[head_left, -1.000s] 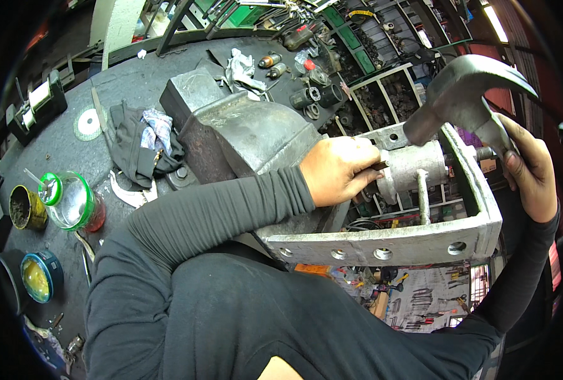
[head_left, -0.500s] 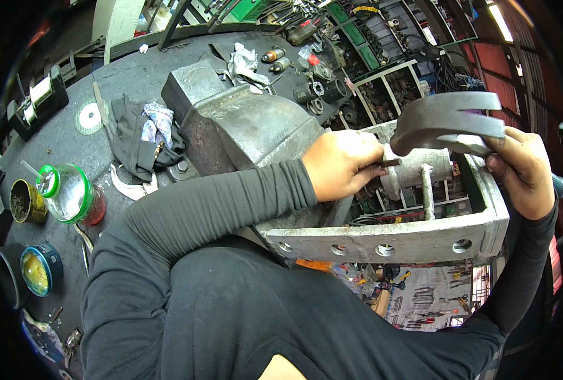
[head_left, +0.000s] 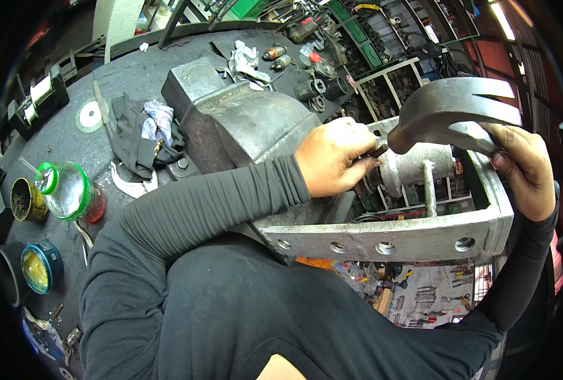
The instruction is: The person uses a hammer and a metal punch to tap a ring or seal on a metal assembly clamped in a vise. They repeatedly reposition the punch and strike it to adjust the component, then rotate the assembly to continue working on different sides.
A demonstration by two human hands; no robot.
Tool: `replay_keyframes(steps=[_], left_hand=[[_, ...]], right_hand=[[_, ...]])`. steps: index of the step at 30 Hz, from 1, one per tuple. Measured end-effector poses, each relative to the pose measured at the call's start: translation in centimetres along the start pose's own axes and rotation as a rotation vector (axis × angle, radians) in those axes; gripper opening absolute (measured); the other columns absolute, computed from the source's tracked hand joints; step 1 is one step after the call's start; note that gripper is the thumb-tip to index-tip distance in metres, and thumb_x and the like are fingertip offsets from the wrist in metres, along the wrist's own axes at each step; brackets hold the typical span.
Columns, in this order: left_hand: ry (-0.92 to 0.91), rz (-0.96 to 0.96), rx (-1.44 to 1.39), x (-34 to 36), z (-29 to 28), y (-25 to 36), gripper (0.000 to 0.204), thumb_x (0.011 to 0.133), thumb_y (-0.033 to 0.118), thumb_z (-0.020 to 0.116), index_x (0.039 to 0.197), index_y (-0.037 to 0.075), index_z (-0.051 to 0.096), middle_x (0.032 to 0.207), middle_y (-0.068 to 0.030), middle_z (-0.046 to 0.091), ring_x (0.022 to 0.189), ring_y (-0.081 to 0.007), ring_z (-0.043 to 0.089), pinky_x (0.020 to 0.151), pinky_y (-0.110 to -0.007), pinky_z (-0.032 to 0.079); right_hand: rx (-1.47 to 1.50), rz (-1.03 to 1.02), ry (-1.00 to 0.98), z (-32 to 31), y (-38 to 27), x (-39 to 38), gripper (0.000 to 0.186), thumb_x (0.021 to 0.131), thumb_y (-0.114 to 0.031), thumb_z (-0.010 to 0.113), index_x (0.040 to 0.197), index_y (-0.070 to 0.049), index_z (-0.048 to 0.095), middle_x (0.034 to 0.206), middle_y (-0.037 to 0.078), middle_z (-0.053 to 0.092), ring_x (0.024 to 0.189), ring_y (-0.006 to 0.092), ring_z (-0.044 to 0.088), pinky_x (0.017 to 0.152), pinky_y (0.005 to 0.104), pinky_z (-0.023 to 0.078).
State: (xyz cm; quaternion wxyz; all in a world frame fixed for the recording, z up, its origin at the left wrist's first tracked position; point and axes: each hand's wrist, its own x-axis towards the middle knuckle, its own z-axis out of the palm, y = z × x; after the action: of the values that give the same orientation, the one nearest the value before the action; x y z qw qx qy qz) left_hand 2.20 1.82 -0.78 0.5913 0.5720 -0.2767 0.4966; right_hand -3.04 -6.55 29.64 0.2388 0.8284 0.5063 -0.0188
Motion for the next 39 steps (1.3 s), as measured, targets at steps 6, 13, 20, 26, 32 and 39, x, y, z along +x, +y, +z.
replay_keyframes(steps=[6, 13, 20, 26, 32, 39], left_hand=[[0.005, 0.001, -0.008, -0.1, 0.0, -0.1, 0.016, 0.071, 0.009, 0.071, 0.082, 0.004, 0.059, 0.075, -0.0096, 0.059, 0.07, -0.028, 0.056, 0.063, -0.036, 0.045], [0.005, -0.007, 0.003, 0.0, -0.3, 0.1, 0.016, 0.072, 0.009, 0.07, 0.081, 0.004, 0.059, 0.076, -0.01, 0.059, 0.07, -0.0281, 0.056, 0.063, -0.035, 0.045], [-0.015, -0.017, 0.005, 0.0, -0.2, 0.0, 0.016, 0.071, 0.009, 0.071, 0.081, 0.004, 0.059, 0.075, -0.0106, 0.058, 0.069, -0.0284, 0.056, 0.063, -0.036, 0.045], [-0.022, -0.033, 0.019, -0.1, -0.1, 0.1, 0.016, 0.071, 0.008, 0.07, 0.083, 0.004, 0.06, 0.075, -0.0102, 0.059, 0.07, -0.0278, 0.056, 0.063, -0.035, 0.045], [-0.034, -0.006, 0.001, 0.0, -0.2, 0.1, 0.015, 0.072, 0.006, 0.07, 0.083, 0.003, 0.06, 0.076, -0.0102, 0.059, 0.069, -0.0268, 0.056, 0.062, -0.034, 0.045], [-0.011, -0.097, -0.123, -0.1, -0.2, 0.2, 0.013, 0.073, 0.004, 0.068, 0.084, 0.002, 0.06, 0.077, -0.0083, 0.059, 0.069, -0.0206, 0.057, 0.061, -0.031, 0.045]], right_hand=[[0.107, 0.0, 0.119, 1.2, 0.7, -0.2, 0.042, 0.076, -0.004, 0.054, 0.117, 0.006, 0.055, 0.087, 0.019, 0.063, 0.076, 0.0274, 0.063, 0.071, 0.0305, 0.047], [-0.033, -0.043, 0.104, -0.2, 0.1, 0.1, 0.043, 0.079, -0.007, 0.052, 0.119, 0.008, 0.053, 0.1, 0.021, 0.063, 0.086, 0.0287, 0.064, 0.08, 0.0297, 0.046], [-0.096, -0.085, 0.022, -0.1, -0.4, 0.7, 0.042, 0.079, -0.008, 0.052, 0.119, 0.006, 0.053, 0.094, 0.02, 0.063, 0.082, 0.0295, 0.061, 0.076, 0.0322, 0.045], [-0.058, -0.041, 0.092, 0.4, -0.3, 0.0, 0.045, 0.08, -0.012, 0.051, 0.121, 0.006, 0.052, 0.101, 0.021, 0.062, 0.083, 0.0282, 0.06, 0.078, 0.0326, 0.043], [0.053, -0.029, 0.073, 0.4, 0.2, -0.1, 0.041, 0.081, -0.004, 0.05, 0.12, 0.008, 0.052, 0.103, 0.021, 0.062, 0.087, 0.0267, 0.062, 0.079, 0.0297, 0.045], [0.166, -0.034, 0.085, 0.6, 0.9, -1.1, 0.041, 0.083, -0.003, 0.049, 0.124, 0.006, 0.05, 0.11, 0.021, 0.062, 0.098, 0.0253, 0.064, 0.086, 0.0288, 0.045]])
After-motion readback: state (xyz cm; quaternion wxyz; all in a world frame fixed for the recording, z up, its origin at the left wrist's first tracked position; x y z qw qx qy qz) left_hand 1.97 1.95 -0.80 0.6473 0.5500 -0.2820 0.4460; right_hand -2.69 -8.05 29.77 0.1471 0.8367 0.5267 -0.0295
